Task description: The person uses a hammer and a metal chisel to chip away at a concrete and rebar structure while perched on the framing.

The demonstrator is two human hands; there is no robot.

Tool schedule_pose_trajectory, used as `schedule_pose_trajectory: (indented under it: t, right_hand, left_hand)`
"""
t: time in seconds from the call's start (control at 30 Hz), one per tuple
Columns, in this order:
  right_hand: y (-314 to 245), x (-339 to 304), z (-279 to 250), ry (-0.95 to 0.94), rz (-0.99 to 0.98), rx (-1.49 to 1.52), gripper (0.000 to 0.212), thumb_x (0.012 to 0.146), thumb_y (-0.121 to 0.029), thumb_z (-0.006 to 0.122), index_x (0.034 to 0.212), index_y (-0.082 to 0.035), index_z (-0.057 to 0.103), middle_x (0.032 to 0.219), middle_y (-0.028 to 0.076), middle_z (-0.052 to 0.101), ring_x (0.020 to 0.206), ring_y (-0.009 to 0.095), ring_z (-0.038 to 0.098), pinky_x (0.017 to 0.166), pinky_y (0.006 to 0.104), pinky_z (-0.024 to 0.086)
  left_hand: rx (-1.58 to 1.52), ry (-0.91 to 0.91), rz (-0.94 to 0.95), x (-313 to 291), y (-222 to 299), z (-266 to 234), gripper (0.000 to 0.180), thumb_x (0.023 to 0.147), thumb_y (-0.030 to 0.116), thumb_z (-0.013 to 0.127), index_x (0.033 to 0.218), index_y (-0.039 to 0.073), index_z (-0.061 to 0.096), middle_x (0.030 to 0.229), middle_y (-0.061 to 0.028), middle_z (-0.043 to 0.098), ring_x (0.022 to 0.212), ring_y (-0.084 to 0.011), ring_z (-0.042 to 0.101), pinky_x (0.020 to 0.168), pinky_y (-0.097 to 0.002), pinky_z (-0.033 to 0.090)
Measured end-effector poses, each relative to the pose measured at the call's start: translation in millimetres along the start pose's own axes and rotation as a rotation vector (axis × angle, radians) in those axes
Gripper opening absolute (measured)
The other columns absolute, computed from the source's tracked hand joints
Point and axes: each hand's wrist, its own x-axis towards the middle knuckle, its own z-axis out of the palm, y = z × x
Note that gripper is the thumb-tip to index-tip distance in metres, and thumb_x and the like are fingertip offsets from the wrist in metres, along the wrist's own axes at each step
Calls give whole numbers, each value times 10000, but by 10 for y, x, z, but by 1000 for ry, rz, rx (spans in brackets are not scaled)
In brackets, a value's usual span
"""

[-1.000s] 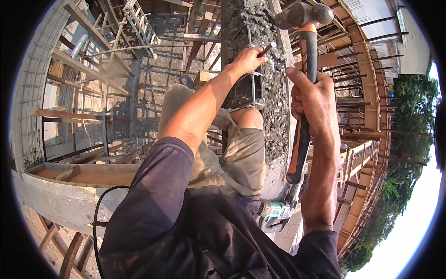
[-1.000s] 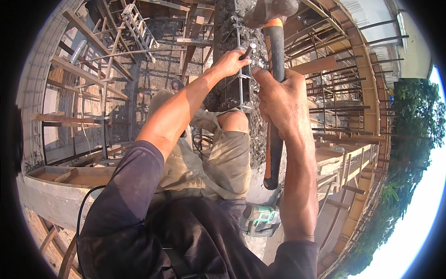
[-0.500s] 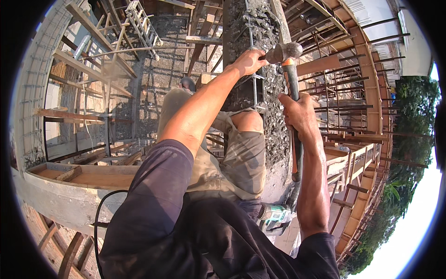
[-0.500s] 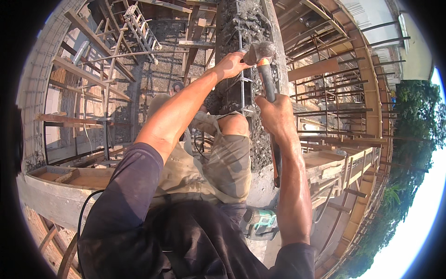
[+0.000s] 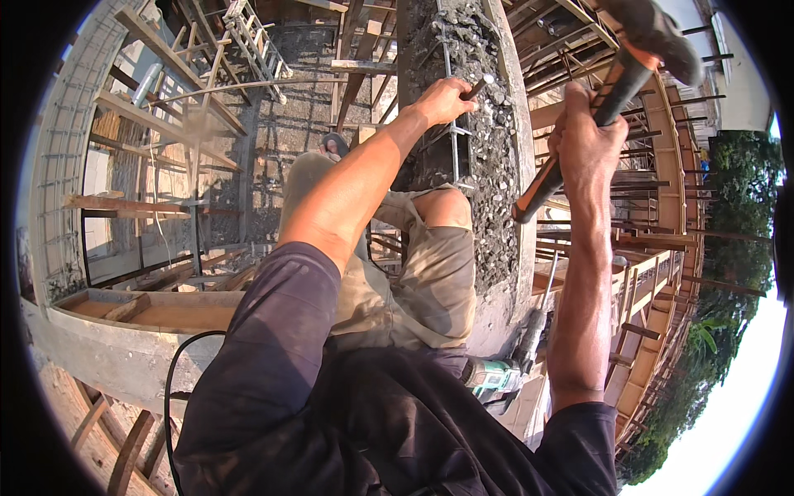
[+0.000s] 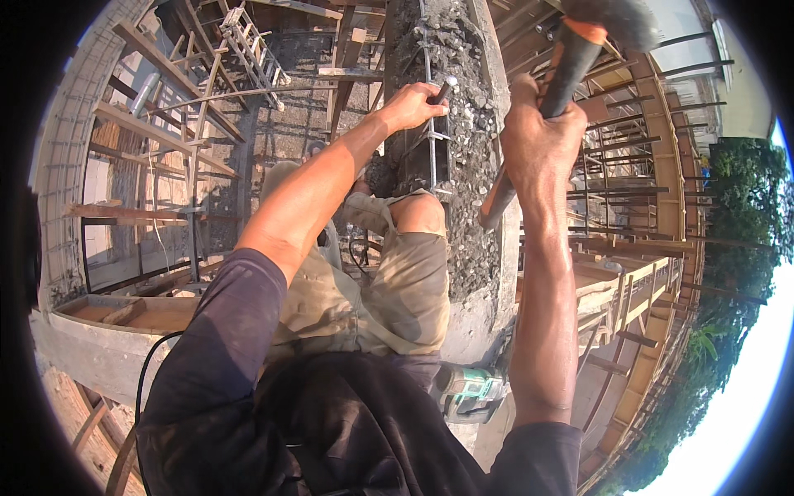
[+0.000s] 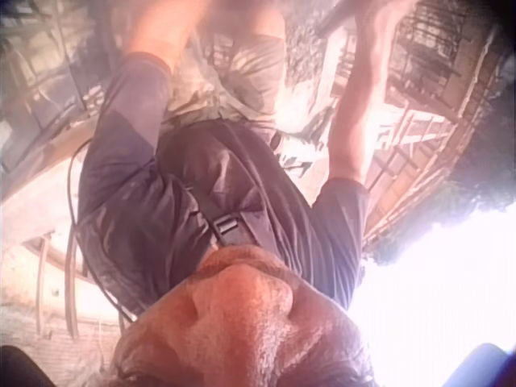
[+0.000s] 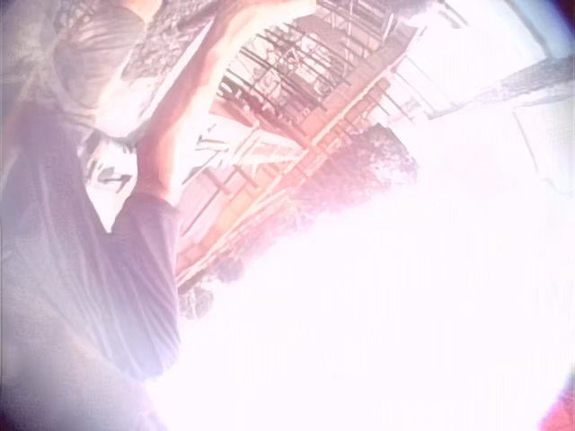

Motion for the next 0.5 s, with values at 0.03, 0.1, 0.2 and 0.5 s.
schedule_pose_trajectory:
  t: [0.03,0.1,0.2,0.5]
  right_hand:
    - [516,-90,16,-345,268,-367,325,867,-219,632,656,9,537,547,28,501,479,147,484,484,378,411]
    - [584,-257,26,-413,535,-224,289,884,-208,683,709,-56,510,557,-13,471,414,74,406,382,272,321]
    - [325,-458,-174,-410,491,-150,297,890,-214,700,732,-56,505,562,-26,452,407,63,386,374,252,298]
    - [-1166,177,-767,114,-242,311,291,986,-205,604,739,-62,547,597,-22,451,465,80,431,465,242,382]
  left_hand:
    - [-32,-22,-22,1,-1,44,304,880,317,734,1063,75,728,1043,-135,735,1011,-272,693,897,-383,505]
    - [-9,30,15,23,12,61,338,890,313,720,1134,80,713,1134,-153,712,1094,-277,670,963,-391,489]
    - [-17,-23,-84,-5,176,131,347,904,313,699,1158,77,694,1175,-163,700,1122,-294,660,973,-403,486]
    - [15,-19,-34,38,70,91,273,880,299,715,1042,79,710,958,-130,726,923,-256,694,823,-384,516]
